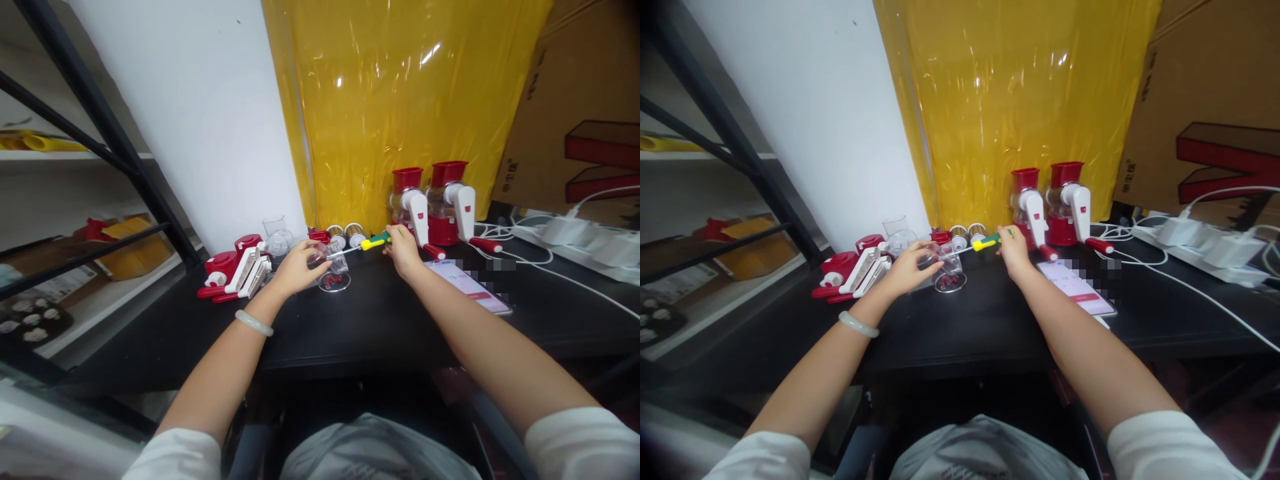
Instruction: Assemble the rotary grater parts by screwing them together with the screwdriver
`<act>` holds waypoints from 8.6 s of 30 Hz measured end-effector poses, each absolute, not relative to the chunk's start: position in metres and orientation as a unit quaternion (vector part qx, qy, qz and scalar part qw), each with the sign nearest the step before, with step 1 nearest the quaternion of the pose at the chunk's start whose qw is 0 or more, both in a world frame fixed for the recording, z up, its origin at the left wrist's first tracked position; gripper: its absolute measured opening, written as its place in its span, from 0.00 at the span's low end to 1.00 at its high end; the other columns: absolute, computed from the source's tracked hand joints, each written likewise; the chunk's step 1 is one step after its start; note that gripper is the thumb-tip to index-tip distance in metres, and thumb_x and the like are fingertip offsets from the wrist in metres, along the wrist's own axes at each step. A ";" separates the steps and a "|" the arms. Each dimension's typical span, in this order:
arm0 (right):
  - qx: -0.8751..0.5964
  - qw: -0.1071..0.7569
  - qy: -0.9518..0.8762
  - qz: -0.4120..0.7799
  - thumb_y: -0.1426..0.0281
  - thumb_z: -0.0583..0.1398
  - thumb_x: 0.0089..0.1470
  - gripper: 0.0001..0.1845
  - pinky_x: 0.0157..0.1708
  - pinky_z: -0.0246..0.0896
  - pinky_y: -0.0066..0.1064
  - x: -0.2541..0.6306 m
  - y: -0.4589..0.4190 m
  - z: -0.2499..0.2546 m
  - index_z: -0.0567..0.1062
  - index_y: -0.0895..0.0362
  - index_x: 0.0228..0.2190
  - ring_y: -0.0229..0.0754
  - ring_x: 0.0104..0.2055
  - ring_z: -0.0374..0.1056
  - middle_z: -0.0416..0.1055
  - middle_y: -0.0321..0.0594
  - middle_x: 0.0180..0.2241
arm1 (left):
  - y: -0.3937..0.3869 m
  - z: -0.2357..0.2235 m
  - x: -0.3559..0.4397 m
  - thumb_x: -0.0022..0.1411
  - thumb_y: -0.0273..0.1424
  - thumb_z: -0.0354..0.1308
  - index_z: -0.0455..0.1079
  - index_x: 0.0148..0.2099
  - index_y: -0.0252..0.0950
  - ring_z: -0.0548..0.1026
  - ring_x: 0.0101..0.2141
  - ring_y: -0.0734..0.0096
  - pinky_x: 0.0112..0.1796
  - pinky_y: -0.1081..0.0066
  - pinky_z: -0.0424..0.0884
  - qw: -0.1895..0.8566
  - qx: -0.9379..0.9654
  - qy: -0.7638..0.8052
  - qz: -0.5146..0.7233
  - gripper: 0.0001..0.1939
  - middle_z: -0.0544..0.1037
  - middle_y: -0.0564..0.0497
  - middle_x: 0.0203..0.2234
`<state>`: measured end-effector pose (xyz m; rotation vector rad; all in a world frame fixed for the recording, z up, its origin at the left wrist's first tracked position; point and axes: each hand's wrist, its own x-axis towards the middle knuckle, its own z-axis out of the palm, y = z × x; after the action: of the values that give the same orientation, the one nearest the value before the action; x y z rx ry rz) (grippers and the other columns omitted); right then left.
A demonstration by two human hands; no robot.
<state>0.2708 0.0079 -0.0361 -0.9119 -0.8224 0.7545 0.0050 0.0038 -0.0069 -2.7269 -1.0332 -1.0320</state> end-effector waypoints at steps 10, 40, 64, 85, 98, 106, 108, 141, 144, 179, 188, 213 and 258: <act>-0.316 0.767 -0.343 0.440 0.63 0.59 0.45 0.09 0.18 0.56 0.26 0.266 0.002 -0.031 0.68 0.55 0.28 0.32 0.18 0.58 0.64 0.30 0.22 | 0.004 -0.007 0.005 0.62 0.44 0.57 0.73 0.40 0.37 0.71 0.53 0.59 0.56 0.59 0.66 0.022 -0.879 -0.342 -0.332 0.15 0.72 0.45 0.50; -0.412 0.751 -0.379 0.351 0.49 0.62 0.47 0.21 0.15 0.54 0.25 0.268 0.005 -0.034 0.65 0.53 0.26 0.30 0.15 0.51 0.53 0.26 0.16 | 0.002 -0.006 0.006 0.62 0.44 0.57 0.74 0.39 0.37 0.71 0.53 0.59 0.56 0.58 0.66 0.021 -0.879 -0.342 -0.332 0.15 0.72 0.44 0.51; -0.352 0.754 -0.333 0.444 0.62 0.58 0.45 0.09 0.23 0.58 0.27 0.266 0.003 -0.033 0.68 0.53 0.31 0.33 0.21 0.60 0.64 0.31 0.25 | 0.002 -0.006 0.006 0.62 0.44 0.57 0.74 0.40 0.37 0.71 0.53 0.59 0.57 0.58 0.66 0.017 -0.879 -0.342 -0.332 0.15 0.72 0.45 0.50; -0.394 0.760 -0.380 0.351 0.46 0.60 0.48 0.23 0.15 0.53 0.24 0.267 0.005 -0.034 0.66 0.53 0.27 0.30 0.16 0.51 0.56 0.27 0.18 | 0.003 -0.007 0.005 0.62 0.44 0.57 0.74 0.40 0.37 0.71 0.53 0.59 0.56 0.59 0.66 0.022 -0.880 -0.336 -0.334 0.16 0.72 0.44 0.50; -0.322 0.792 -0.318 0.409 0.59 0.66 0.45 0.18 0.20 0.58 0.24 0.262 0.003 -0.030 0.63 0.54 0.25 0.30 0.19 0.58 0.60 0.27 0.19 | 0.003 -0.007 0.005 0.62 0.44 0.57 0.74 0.40 0.36 0.71 0.53 0.60 0.57 0.59 0.66 0.024 -0.879 -0.343 -0.331 0.15 0.72 0.44 0.50; -0.318 0.782 -0.322 0.428 0.63 0.59 0.48 0.08 0.20 0.58 0.26 0.266 0.004 -0.032 0.66 0.54 0.26 0.32 0.21 0.61 0.64 0.30 0.23 | 0.003 -0.007 0.006 0.62 0.44 0.58 0.73 0.39 0.37 0.71 0.53 0.60 0.56 0.59 0.66 0.022 -0.879 -0.343 -0.330 0.15 0.72 0.44 0.50; -0.346 0.771 -0.341 0.412 0.56 0.58 0.50 0.13 0.21 0.59 0.27 0.267 0.005 -0.033 0.67 0.54 0.27 0.33 0.20 0.61 0.64 0.31 0.23 | 0.003 -0.007 0.006 0.62 0.44 0.57 0.73 0.39 0.37 0.71 0.53 0.60 0.56 0.59 0.66 0.022 -0.879 -0.341 -0.332 0.15 0.72 0.44 0.51; -0.408 0.744 -0.380 0.368 0.53 0.65 0.45 0.21 0.15 0.53 0.24 0.267 0.004 -0.035 0.63 0.53 0.27 0.29 0.15 0.51 0.55 0.25 0.17 | 0.001 -0.005 0.006 0.62 0.44 0.57 0.73 0.39 0.37 0.70 0.54 0.58 0.57 0.58 0.65 0.018 -0.879 -0.348 -0.326 0.15 0.72 0.45 0.51; -0.396 0.749 -0.356 0.394 0.58 0.65 0.46 0.17 0.16 0.55 0.24 0.264 0.002 -0.031 0.64 0.53 0.29 0.29 0.16 0.52 0.59 0.26 0.20 | 0.002 -0.006 0.006 0.62 0.44 0.57 0.74 0.39 0.37 0.71 0.53 0.59 0.57 0.59 0.66 0.019 -0.880 -0.340 -0.331 0.15 0.72 0.44 0.51; -0.378 0.743 -0.326 0.445 0.59 0.57 0.53 0.12 0.17 0.56 0.25 0.262 0.002 -0.030 0.62 0.52 0.29 0.32 0.16 0.55 0.60 0.28 0.19 | 0.001 -0.005 0.006 0.62 0.44 0.57 0.74 0.40 0.37 0.70 0.54 0.59 0.57 0.57 0.65 0.015 -0.879 -0.354 -0.319 0.15 0.71 0.45 0.51; -0.388 0.744 -0.336 0.428 0.62 0.62 0.50 0.13 0.18 0.55 0.23 0.261 -0.002 -0.028 0.63 0.53 0.28 0.30 0.16 0.54 0.58 0.26 0.18 | 0.002 -0.007 0.006 0.62 0.44 0.57 0.73 0.40 0.38 0.70 0.54 0.59 0.57 0.58 0.65 0.019 -0.878 -0.348 -0.327 0.15 0.72 0.45 0.51; -0.359 0.748 -0.304 0.468 0.68 0.57 0.50 0.05 0.20 0.58 0.25 0.260 -0.004 -0.024 0.65 0.53 0.31 0.31 0.19 0.56 0.61 0.29 0.22 | 0.004 -0.008 0.005 0.62 0.44 0.57 0.74 0.40 0.37 0.71 0.53 0.59 0.56 0.59 0.66 0.025 -0.880 -0.337 -0.335 0.15 0.72 0.45 0.50; -0.425 0.722 -0.354 0.416 0.54 0.62 0.50 0.18 0.17 0.56 0.24 0.263 -0.004 -0.027 0.61 0.52 0.27 0.31 0.15 0.51 0.54 0.25 0.15 | 0.002 -0.007 0.005 0.62 0.43 0.57 0.73 0.40 0.38 0.70 0.54 0.59 0.57 0.58 0.66 0.020 -0.878 -0.348 -0.327 0.14 0.72 0.45 0.51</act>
<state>0.2629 -0.0040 -0.0266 -0.9390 -0.7820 0.9194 0.0055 0.0023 -0.0068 -2.7243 -1.0805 -1.0139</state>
